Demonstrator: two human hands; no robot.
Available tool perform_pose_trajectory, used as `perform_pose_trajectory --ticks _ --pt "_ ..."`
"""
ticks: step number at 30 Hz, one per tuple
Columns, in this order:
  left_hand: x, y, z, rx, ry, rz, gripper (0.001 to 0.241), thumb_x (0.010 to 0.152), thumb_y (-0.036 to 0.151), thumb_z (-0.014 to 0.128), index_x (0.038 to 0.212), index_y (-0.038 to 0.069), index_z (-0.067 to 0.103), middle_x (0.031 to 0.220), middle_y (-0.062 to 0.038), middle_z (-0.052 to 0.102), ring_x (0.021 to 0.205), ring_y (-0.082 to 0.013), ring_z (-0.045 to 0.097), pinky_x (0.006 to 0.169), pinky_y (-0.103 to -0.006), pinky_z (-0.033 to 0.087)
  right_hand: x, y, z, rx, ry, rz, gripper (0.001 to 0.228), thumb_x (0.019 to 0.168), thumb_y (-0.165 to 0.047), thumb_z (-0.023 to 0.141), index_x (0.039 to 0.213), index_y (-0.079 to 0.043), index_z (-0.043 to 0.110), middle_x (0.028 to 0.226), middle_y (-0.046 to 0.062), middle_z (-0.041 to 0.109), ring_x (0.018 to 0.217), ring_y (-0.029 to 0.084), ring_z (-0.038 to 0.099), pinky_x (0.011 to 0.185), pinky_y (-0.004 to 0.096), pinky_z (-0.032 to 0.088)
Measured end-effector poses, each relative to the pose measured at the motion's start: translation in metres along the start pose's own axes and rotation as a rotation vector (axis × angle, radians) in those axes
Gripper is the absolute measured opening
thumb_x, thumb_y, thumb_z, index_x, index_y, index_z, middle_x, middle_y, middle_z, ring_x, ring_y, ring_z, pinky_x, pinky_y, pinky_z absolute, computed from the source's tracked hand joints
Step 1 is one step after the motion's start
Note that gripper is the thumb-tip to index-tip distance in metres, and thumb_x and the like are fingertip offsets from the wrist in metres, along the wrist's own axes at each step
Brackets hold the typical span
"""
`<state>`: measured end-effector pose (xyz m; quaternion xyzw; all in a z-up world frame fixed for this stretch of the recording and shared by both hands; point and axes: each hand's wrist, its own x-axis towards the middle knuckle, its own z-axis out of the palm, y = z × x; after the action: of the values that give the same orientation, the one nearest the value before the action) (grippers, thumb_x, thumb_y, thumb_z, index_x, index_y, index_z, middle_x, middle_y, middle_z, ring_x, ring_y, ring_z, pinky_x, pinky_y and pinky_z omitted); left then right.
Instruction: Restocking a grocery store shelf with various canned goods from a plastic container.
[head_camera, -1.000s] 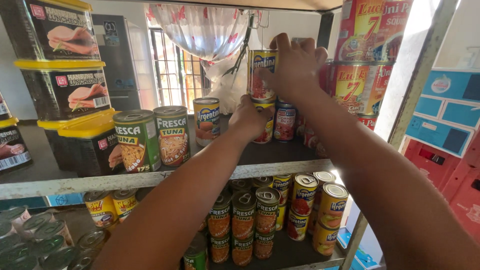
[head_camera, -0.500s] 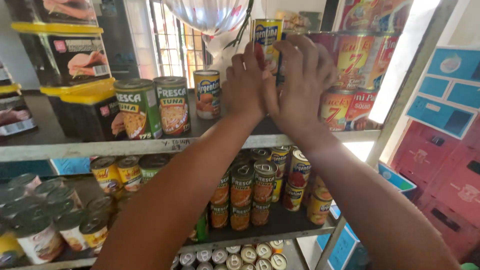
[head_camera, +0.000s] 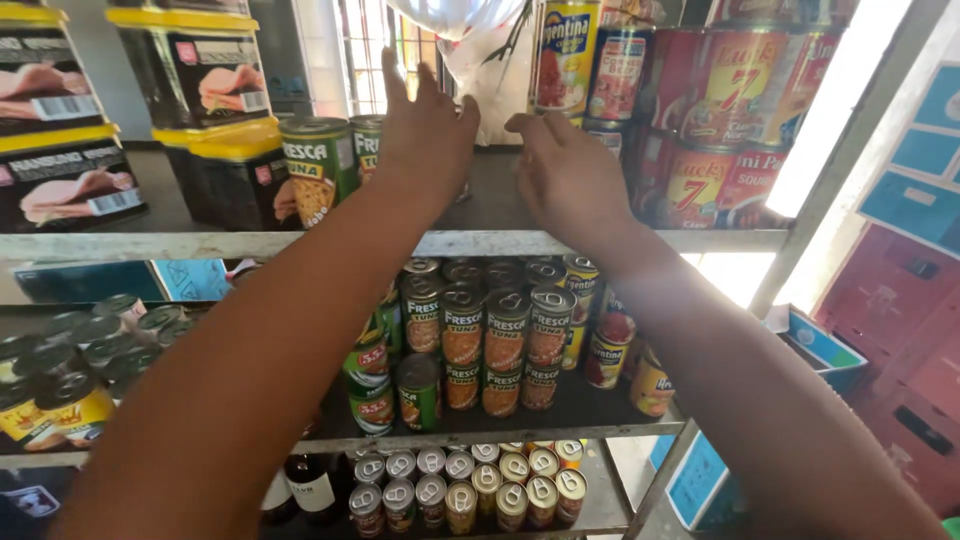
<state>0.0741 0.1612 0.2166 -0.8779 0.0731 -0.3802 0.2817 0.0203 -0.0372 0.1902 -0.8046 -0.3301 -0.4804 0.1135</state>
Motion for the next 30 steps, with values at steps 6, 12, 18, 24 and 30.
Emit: perform_pose_trajectory --ticks 6,12,18,24,30 --pt "-0.058 -0.041 -0.041 0.006 0.216 -0.030 0.099 0.073 0.076 0.069 0.149 0.017 0.049 0.148 -0.019 0.050 0.150 -0.0460 0.024 0.101 -0.0823 -0.004 0.031 0.040 0.088 0.083 -0.015 -0.179 0.129 0.076 -0.051 0.105 0.157 0.002 0.019 0.142 0.034 0.054 0.126 0.047 0.051 0.103 0.048 0.050" --pt "-0.102 -0.086 -0.038 -0.152 0.013 -0.059 0.093 0.070 0.069 0.073 0.149 0.026 0.050 0.147 -0.014 0.051 0.151 -0.0450 0.024 0.102 -0.0882 -0.001 0.086 -0.020 0.077 0.664 -0.555 0.338 0.154 0.064 -0.036 0.099 0.157 -0.008 -0.021 0.138 0.019 0.059 0.123 0.031 0.062 0.104 0.042 0.049" --pt "-0.134 -0.119 -0.018 -0.312 0.182 -0.017 0.095 0.070 0.072 0.071 0.153 0.035 0.044 0.146 -0.021 0.048 0.147 -0.0482 0.022 0.096 -0.0901 -0.001 0.097 -0.063 0.049 0.832 -0.741 0.506 0.136 0.059 -0.027 0.090 0.166 -0.033 0.006 0.132 0.010 0.063 0.116 0.032 0.063 0.089 0.051 0.052" --pt "-0.150 -0.136 -0.014 -0.420 0.236 -0.132 0.110 0.058 0.078 0.076 0.151 0.029 0.043 0.156 -0.026 0.033 0.147 -0.0528 0.007 0.088 -0.0951 0.003 0.100 -0.061 0.097 1.154 -0.633 0.334 0.126 0.058 -0.017 0.096 0.160 -0.020 0.022 0.138 0.010 0.064 0.126 0.029 0.063 0.096 0.049 0.054" --pt "-0.150 -0.149 -0.008 -0.530 0.140 -0.111 0.104 0.057 0.073 0.084 0.143 0.024 0.051 0.160 -0.023 0.029 0.151 -0.0499 0.006 0.095 -0.0924 0.015 0.102 -0.079 0.088 1.255 -0.652 0.478 0.123 0.057 -0.005 0.091 0.156 -0.023 0.019 0.140 0.004 0.057 0.128 0.025 0.061 0.095 0.048 0.058"
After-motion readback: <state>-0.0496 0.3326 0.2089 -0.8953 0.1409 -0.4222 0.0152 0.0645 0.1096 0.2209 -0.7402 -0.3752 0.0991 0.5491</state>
